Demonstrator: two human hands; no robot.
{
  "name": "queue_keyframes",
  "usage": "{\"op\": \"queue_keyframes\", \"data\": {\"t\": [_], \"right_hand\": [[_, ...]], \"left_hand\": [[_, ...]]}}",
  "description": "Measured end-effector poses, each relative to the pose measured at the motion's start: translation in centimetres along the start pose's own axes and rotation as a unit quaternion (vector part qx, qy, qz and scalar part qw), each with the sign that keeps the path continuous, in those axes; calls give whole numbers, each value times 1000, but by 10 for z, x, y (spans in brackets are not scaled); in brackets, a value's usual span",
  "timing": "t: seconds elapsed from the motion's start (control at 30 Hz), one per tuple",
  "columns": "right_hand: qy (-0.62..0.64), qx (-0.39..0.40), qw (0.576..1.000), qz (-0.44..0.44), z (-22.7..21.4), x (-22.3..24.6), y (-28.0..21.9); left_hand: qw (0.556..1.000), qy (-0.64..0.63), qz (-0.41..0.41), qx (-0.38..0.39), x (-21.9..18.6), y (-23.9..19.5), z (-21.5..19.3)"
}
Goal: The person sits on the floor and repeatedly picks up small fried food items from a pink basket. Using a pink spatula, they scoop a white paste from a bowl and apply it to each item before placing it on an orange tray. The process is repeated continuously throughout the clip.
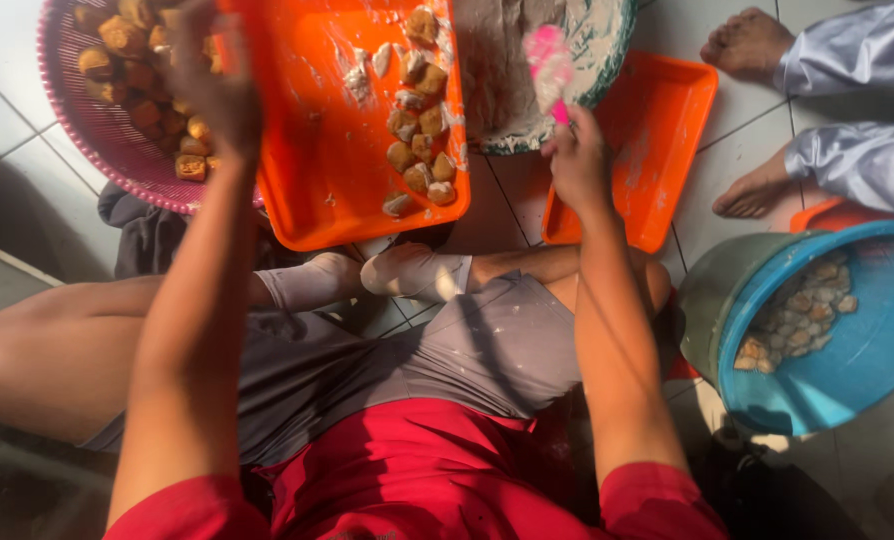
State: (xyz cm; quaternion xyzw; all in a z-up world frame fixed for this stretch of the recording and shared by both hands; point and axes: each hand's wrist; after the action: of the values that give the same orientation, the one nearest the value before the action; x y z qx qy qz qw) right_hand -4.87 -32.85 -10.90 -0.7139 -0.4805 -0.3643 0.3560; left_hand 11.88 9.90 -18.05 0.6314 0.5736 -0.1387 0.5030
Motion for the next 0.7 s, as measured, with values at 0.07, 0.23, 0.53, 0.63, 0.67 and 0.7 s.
{"op": "queue_keyframes", "data": {"t": [0.07,0.23,0.53,0.63,0.67,0.7], "right_hand": [[-175,21,980,-90,8,-22,25],[-451,104,881,-93,46,-57,80],[-520,292,796,-102,66,-38,99],[-408,326,845,-112,43,-30,93],[-364,325,864,-123,32,-31,91],[-307,316,896,-60,25,-35,87]], "left_hand": [[974,-138,-178,-33,32,-2,-45],[992,11,-124,-12,81,-31,-109],[944,228,-126,201,102,-72,-98],[946,234,-151,169,101,-79,-82],[938,251,-175,162,103,-81,-77],[930,267,-200,155,105,-83,-73]]}}
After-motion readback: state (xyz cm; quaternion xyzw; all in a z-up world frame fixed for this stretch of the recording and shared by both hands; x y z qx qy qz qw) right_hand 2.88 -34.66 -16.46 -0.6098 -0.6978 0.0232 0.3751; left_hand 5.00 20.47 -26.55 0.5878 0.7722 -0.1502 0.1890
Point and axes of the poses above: each hand's wrist, its own y-axis towards the middle knuckle, its own z-axis out of the palm, x = y × z, and after that the axes turned 3 degrees about y, right-handed
